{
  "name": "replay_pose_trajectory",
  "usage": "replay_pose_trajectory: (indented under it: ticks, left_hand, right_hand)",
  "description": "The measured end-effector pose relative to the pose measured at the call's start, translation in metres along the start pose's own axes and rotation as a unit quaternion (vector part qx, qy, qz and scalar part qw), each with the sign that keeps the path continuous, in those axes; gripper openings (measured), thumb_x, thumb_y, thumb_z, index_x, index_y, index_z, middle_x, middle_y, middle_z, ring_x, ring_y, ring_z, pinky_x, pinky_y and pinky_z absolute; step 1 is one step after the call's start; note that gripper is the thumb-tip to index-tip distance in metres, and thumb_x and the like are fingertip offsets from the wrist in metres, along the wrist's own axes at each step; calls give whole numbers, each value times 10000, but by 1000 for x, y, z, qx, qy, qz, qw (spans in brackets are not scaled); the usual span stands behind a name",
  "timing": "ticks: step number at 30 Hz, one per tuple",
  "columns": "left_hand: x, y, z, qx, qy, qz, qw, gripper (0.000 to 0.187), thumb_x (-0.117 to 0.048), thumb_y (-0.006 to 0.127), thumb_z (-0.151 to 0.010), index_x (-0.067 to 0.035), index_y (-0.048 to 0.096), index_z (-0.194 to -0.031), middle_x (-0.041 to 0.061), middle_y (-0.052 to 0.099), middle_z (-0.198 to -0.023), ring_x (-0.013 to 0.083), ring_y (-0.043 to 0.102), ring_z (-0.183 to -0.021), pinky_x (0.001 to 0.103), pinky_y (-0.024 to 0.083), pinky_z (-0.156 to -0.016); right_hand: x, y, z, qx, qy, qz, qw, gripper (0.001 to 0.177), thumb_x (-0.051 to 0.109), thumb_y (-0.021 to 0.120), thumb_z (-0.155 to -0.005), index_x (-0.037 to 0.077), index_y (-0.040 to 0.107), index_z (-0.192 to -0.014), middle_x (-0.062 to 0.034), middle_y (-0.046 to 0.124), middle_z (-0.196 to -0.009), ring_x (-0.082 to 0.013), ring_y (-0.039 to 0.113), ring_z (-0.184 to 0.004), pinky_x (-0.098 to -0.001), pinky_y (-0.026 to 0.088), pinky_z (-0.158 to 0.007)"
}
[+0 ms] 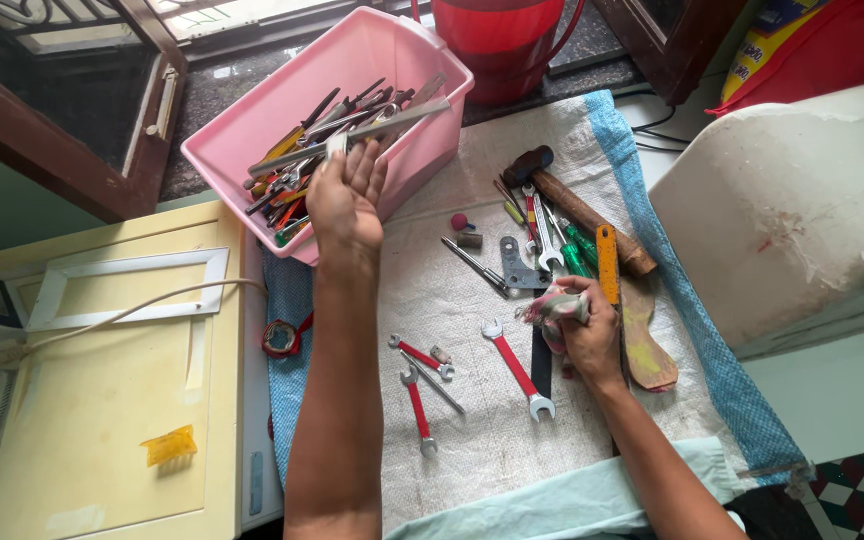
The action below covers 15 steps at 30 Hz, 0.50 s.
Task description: The person wipes various hand tools with a cloth and places them into a pink plastic bin. They handle wrenches, pliers, screwdrivers, and a hammer one at a time, cleaning each before storing it. The bin is emptied and refilled as part of the organizing process.
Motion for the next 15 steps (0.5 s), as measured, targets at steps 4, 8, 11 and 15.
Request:
replay_pose_trajectory:
  ticks: [4, 8, 11, 15]
  left_hand:
    - [-1, 6, -10, 51, 6, -63, 997, 213, -66, 447, -1018, 7, 515, -1206, 201, 677, -1198, 289, 717, -1059, 404, 629, -905]
    - [14, -14, 50, 173, 75, -257, 948, 180, -110, 515, -1063, 29, 622, -1105, 166, 731, -987, 183, 673, -717, 309, 565, -631]
    - [34, -47, 118, 192, 78, -451, 868, 210, -203, 548, -1038, -28, 651, -983, 96, 736, -823, 112, 650, -564, 277, 531, -486]
    - [68, -84, 188, 164, -27, -575, 801, 224, -251, 572, -1005, -61, 689, -1018, 66, 748, -784, 103, 694, -602, 262, 580, -535]
  right_hand:
    - [8, -3, 3, 17, 104, -1, 994, 305, 216, 682, -958, 64, 644, -1220, -103, 735, -858, -108, 685, -677, -266, 564, -547]
    - [35, 5, 9, 53, 53, 121, 990, 510, 243, 787, -816, 49, 603, -1250, -104, 727, -952, -161, 708, -798, -349, 608, -656]
    - [50, 22, 23, 179, 55, 284, 940, 695, 283, 849, -760, 82, 543, -1350, -116, 668, -1017, -228, 678, -882, -394, 595, -759]
    - [65, 37, 48, 236, -138, 446, 852, 445, 165, 775, -864, 149, 589, -1269, -70, 662, -1103, -240, 670, -970, -410, 569, -888]
Point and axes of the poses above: each hand's wrist, its own z-axis away from the middle knuckle, its own y-axis out of the palm, x = y × z, the point moved 3 cm from there along -z, towards the middle knuckle
